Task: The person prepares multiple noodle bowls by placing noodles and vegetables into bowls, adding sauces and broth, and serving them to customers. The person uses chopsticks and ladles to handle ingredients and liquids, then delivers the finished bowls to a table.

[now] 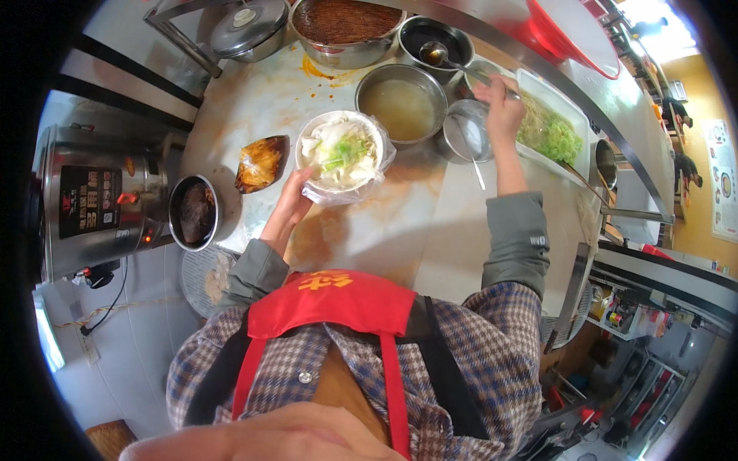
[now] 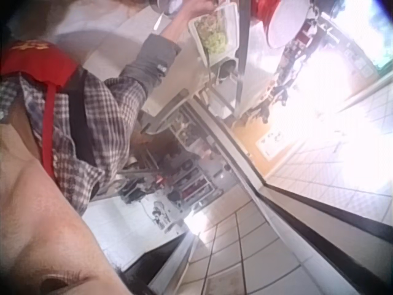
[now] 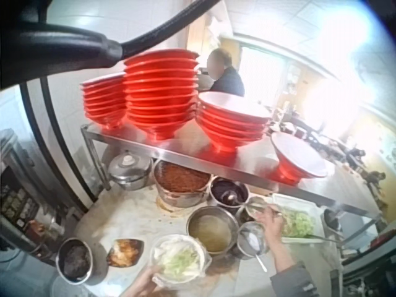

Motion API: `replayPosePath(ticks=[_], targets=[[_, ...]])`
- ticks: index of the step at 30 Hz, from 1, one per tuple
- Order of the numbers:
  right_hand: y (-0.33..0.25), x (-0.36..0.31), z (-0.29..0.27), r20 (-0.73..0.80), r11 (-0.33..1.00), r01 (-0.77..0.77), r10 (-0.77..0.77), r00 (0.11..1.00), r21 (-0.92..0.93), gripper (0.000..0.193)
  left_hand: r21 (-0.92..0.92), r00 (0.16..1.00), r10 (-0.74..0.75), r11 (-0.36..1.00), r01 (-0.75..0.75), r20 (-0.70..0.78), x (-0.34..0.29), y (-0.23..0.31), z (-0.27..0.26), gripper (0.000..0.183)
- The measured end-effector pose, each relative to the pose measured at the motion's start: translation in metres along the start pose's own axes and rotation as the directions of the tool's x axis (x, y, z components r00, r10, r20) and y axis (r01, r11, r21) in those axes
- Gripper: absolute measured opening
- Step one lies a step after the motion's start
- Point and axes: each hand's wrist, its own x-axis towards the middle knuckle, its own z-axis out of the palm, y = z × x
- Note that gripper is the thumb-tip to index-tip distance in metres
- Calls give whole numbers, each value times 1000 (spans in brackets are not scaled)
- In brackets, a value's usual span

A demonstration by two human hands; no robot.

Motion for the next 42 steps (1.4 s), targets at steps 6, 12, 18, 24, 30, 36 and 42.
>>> replayPosePath(ticks=[6, 12, 18, 24, 30, 36, 42], targets=[[-62, -67, -3, 185, 982, -20, -16, 983, 190, 20, 47, 999, 16, 999, -14, -30, 3, 0, 3, 70], [-62, -108, 16, 497, 789, 609, -501, 709, -74, 26, 48, 998, 58, 997, -57, -24, 3, 3, -2, 67], [-11, -94, 42, 791, 528, 806, -356, 497, -269, 50, 17, 989, 112, 994, -111, -95, 1, 13, -21, 70], [34, 3, 136, 518, 989, -10, 87, 851, -150, 65, -19, 974, 152, 987, -157, -169, 3, 30, -36, 70], [40, 101, 255, 404, 988, -101, 140, 904, -118, 38, -17, 958, 186, 981, -194, -220, 11, 45, -39, 65], [-3, 110, 275, 901, 650, 760, -331, 280, 3, 18, -54, 941, 203, 973, -225, -270, 22, 53, -42, 60], [-31, 113, 256, 941, 804, 591, -243, 234, 61, 19, -54, 950, 182, 978, -202, -252, 37, 54, -39, 63]])
